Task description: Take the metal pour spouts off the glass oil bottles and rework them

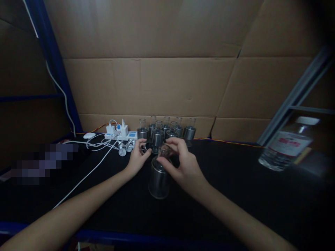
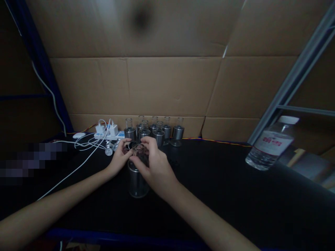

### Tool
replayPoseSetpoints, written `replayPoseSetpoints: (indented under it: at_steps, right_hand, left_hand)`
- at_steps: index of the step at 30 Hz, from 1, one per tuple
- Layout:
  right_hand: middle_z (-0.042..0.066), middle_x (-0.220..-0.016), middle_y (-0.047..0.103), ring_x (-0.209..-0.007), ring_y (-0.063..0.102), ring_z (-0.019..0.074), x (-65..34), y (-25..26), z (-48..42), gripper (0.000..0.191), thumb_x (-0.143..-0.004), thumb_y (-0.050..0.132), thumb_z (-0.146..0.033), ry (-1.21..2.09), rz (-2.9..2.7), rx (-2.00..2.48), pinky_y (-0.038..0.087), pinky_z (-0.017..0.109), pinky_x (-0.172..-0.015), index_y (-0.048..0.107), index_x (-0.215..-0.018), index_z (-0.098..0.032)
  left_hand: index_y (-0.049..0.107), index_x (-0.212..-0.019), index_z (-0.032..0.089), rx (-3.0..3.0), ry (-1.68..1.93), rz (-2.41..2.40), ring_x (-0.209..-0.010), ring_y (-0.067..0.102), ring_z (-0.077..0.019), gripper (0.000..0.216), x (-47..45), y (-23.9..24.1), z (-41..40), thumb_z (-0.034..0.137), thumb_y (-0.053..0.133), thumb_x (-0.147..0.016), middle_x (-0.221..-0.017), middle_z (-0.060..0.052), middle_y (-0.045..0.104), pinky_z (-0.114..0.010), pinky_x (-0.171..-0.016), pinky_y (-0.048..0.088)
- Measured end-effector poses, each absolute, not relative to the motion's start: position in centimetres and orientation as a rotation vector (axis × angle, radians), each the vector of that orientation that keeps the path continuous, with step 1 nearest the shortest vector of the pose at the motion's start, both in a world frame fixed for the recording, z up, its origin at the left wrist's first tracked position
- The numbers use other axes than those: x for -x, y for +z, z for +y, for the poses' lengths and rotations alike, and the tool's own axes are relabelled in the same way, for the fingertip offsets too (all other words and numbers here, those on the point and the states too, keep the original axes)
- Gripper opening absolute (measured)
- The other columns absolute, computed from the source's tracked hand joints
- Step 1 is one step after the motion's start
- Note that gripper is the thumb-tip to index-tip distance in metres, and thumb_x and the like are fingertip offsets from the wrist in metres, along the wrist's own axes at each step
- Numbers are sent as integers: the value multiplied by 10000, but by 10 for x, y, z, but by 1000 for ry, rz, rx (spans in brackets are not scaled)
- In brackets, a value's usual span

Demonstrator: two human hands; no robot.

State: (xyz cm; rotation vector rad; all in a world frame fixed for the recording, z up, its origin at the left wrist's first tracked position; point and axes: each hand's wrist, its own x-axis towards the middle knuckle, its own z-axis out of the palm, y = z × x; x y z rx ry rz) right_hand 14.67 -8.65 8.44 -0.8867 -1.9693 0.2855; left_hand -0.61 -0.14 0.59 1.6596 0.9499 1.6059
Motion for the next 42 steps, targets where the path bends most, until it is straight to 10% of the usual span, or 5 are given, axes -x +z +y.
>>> replayPoseSetpoints:
  at_steps: [17, 42]
  right_hand:
    - [18, -854, 550, -792, 523, 134, -129, 41, -51, 140, -800, 417, -292, 552, -1726, 857, 391, 242, -688, 466, -881, -188]
    - [24, -876, 533, -819, 499, 137, -130, 41, -51, 143, -822, 378, -294, 560, -1764, 848, 374, 254, -719, 438, -897, -188]
  left_hand:
    - [452, -1066, 203, -1878, 1844, 765, -898, 511, -160, 437, 15, 76, -15, 241, 613, -662, -999, -58, 517, -241, -666, 442]
    - [519, -1059, 166, -2926, 900, 688, -828, 534, -134, 372, 21, 163, -40, 210, 572, -694, -964, -55, 582, -242, -684, 419]
